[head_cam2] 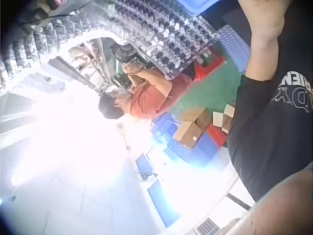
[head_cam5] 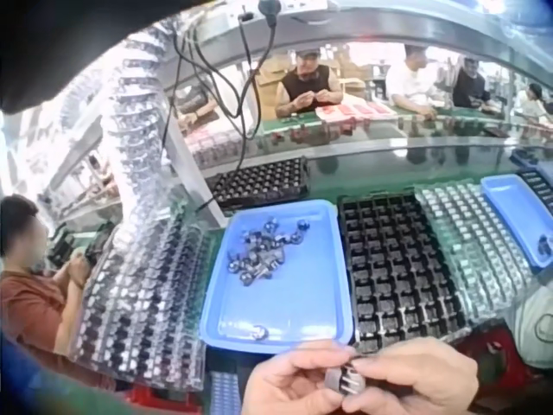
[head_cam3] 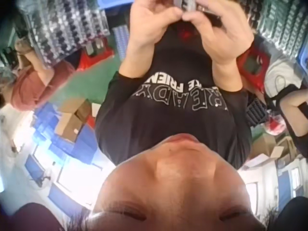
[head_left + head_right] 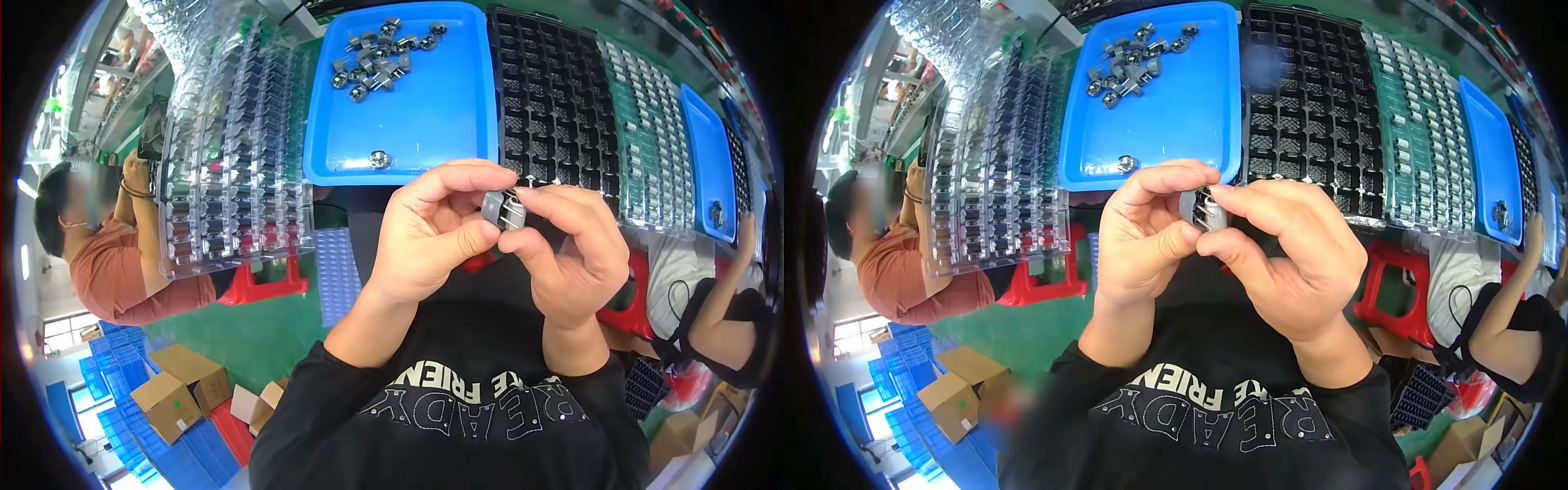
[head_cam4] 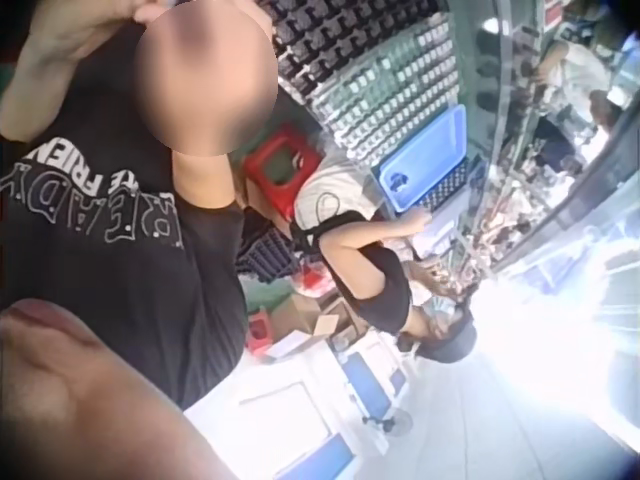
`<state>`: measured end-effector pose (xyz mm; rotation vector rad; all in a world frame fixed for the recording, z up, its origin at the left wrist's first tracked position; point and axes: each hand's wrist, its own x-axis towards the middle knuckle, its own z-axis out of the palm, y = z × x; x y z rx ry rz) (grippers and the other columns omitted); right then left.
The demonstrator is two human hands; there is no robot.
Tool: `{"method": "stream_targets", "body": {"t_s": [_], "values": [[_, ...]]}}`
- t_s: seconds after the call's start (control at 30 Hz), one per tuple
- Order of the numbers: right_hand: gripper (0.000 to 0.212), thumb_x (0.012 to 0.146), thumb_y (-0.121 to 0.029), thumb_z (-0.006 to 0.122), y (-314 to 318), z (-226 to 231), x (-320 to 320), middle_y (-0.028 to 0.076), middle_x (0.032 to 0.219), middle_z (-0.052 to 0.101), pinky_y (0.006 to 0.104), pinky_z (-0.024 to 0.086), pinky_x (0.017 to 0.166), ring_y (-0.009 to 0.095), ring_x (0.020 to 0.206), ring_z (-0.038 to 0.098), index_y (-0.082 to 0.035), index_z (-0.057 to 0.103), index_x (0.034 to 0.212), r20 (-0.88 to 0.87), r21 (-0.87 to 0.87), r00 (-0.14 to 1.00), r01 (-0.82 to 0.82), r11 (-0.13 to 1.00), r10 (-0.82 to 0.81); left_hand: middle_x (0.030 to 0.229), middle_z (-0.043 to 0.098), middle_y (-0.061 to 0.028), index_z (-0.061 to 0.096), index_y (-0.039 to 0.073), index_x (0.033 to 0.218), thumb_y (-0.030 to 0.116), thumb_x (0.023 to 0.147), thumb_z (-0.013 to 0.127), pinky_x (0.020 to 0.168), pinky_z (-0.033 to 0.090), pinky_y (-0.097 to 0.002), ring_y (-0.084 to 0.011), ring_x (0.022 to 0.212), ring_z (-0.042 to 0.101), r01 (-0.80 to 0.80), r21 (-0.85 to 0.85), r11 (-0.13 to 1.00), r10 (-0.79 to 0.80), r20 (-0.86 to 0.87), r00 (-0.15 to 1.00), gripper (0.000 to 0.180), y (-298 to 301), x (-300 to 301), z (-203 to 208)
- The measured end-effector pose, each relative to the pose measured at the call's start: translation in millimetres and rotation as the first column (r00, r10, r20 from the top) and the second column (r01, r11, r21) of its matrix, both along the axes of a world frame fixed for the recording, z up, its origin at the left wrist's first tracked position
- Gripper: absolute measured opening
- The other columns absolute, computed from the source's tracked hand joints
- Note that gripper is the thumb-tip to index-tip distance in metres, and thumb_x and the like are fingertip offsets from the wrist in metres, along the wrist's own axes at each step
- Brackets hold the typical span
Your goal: Inspecting small electronic parts from a blue tray and placing them into a black sorting grid on an assembly line.
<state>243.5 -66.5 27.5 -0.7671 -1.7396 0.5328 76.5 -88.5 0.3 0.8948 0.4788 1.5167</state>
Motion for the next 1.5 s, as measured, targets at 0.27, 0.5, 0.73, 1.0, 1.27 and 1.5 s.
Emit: {"method": "stream_targets", "body": {"t_s": [0.27, 0.5, 0.73, 1.0, 1.27, 1.5], "values": [[0.038, 0.07, -0.013, 0.09, 1, -1, -1, 0.012, 0.093, 0.071, 0.0281, 0.053, 0.071, 0.02, 0.082, 0.067, 0.001, 0.075, 0.102, 0.015, -0.051, 1.0, -0.019, 0.999, 0.02, 0.126, 0.061, -0.0181, 0.066, -0.005, 0.118, -0.003, 0.083, 0.078, 0.093, 0.055, -0.0343, -0.0235, 0.112, 0.064, -0.056, 0.089, 0.994, 0.068, -0.141, 0.988, 0.038, 3, -8, -15], [0.024, 0.071, -0.002, 0.089, 5, -11, -1, 0.014, 0.098, 0.072, 0.0249, 0.054, 0.064, 0.016, 0.079, 0.068, -0.001, 0.072, 0.089, -0.353, -0.246, 0.933, -0.162, 0.956, 0.067, 0.108, 0.072, -0.0146, 0.075, 0.002, 0.104, -0.007, 0.075, 0.079, 0.083, 0.057, -0.0321, -0.0229, 0.097, 0.07, -0.271, 0.45, 0.851, 0.498, -0.525, 0.691, 0.03, 9, 1, -1], [0.01, 0.082, 0.004, 0.073, 26, 4, 9, 0.018, 0.102, 0.07, 0.0322, 0.056, 0.08, 0.021, 0.088, 0.069, 0.002, 0.065, 0.088, -0.077, -0.428, 0.979, -0.205, 0.88, 0.191, 0.105, 0.071, -0.0112, 0.076, 0.006, 0.101, -0.005, 0.074, 0.081, 0.078, 0.061, -0.0304, -0.0218, 0.09, 0.071, -0.393, 0.641, 0.66, 0.751, -0.55, 0.365, 0.029, 16, 14, -11], [0.007, 0.088, -0.009, 0.068, 229, -1, 93, 0.014, 0.085, 0.064, 0.0382, 0.051, 0.07, 0.03, 0.075, 0.065, -0.003, 0.065, 0.091, 0.489, 0.245, 0.752, 0.369, 0.897, -0.442, 0.11, 0.068, -0.0155, 0.063, 0.003, 0.124, 0.009, 0.076, 0.081, 0.086, 0.052, -0.0418, -0.0349, 0.1, 0.064, -0.366, 0.545, 0.754, 0.412, -0.827, -0.383, 0.052, 34, -62, 23], [0.008, 0.087, -0.009, 0.067, 326, -53, 125, 0.016, 0.092, 0.066, 0.0437, 0.052, 0.081, 0.039, 0.091, 0.064, -0.006, 0.067, 0.094, 0.769, 0.175, 0.562, 0.272, 0.946, -0.304, 0.105, 0.067, -0.0173, 0.068, 0.002, 0.108, 0.007, 0.081, 0.075, 0.078, 0.055, -0.0425, -0.0335, 0.091, 0.069, -0.532, 0.114, 0.839, -0.006, -0.976, -0.218, 0.029, 57, -75, -3], [0.024, 0.075, -0.015, 0.082, 238, -7, 153, 0.01, 0.084, 0.071, 0.0352, 0.052, 0.075, 0.021, 0.08, 0.067, -0.003, 0.07, 0.093, 0.773, -0.34, 0.63, 0.512, 0.789, -0.076, 0.105, 0.071, -0.011, 0.07, 0.0, 0.105, 0.0, 0.084, 0.069, 0.074, 0.055, -0.0301, -0.0163, 0.08, 0.068, -0.629, -0.034, 0.777, 0.092, -0.982, 0.166, 0.021, 50, -85, 4]]}}
